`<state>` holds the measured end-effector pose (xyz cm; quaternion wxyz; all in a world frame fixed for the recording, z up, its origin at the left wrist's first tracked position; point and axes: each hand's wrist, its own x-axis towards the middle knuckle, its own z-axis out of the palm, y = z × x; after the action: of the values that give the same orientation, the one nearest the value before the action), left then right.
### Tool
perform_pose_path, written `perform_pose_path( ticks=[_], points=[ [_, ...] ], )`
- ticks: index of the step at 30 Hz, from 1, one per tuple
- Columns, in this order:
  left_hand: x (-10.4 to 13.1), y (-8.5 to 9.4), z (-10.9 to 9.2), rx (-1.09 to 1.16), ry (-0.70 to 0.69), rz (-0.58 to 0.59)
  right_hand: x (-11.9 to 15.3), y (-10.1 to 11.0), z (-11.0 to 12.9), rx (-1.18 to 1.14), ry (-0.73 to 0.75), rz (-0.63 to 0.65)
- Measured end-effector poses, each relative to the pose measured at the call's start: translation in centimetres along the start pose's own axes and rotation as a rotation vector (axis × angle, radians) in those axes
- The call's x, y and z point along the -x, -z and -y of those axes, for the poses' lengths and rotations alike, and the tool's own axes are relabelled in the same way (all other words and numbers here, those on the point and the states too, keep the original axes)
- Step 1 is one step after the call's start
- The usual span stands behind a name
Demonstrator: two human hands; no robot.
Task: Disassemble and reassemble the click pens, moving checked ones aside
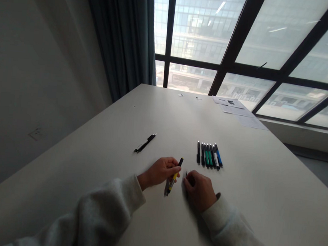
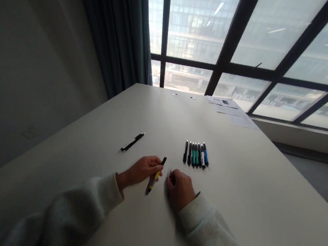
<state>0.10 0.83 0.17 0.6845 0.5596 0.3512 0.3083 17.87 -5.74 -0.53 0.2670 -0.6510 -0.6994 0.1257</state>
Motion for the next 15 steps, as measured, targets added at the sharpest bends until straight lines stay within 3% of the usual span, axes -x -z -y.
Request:
perform_pose_path(
  ticks=[8,15],
  points=[
    [0.1,0.0,-0.2,-0.012,-0.005,-0.002,0.1,-0.1,0.0,-0.01,0.071,-0.074],
    [-0.1,0.0,0.0,-0.084,-0.004,-0.096,-0.5,2.1,-1.1,-0.111,0.084,-0.433]
  ],
)
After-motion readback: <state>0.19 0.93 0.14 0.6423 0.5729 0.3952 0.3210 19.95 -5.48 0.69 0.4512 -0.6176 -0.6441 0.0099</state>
